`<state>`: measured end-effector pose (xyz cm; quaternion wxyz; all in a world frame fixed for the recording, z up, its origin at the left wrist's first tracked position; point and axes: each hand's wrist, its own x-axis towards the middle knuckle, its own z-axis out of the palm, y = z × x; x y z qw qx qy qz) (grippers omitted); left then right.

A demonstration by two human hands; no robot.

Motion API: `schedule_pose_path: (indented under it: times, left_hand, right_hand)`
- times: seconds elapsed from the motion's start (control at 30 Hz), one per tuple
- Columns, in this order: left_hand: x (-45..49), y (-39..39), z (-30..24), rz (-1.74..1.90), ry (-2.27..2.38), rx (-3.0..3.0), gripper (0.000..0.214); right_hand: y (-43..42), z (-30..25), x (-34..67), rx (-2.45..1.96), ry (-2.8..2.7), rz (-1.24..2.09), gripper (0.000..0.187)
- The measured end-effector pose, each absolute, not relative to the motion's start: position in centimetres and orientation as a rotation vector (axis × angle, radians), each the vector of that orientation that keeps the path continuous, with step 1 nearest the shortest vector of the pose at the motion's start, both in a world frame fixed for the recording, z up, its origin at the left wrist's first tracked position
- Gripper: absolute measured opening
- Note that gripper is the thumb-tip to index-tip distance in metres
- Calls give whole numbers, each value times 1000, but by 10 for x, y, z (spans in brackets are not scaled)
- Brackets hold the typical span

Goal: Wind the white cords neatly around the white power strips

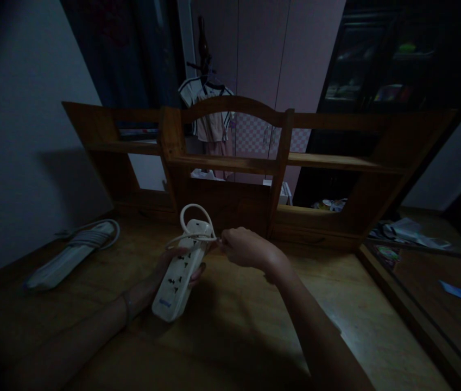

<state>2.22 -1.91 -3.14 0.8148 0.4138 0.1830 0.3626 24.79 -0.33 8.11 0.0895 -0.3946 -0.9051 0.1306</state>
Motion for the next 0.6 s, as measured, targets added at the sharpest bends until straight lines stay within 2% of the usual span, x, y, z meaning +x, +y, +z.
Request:
schedule_pose_path:
  times: [0.3, 0.43, 0.6]
  left_hand:
    - [13, -9, -28, 836, 370, 913, 62]
    - [16, -15, -27, 865, 419, 911, 50]
    - [32, -39, -31, 1090, 722, 846, 26]
  right_hand:
    - [8, 79, 247, -885, -2611, 665, 21]
    - [8, 71, 240, -1013, -2594, 527, 24]
    - [4, 60, 226, -1180, -2635, 233, 19]
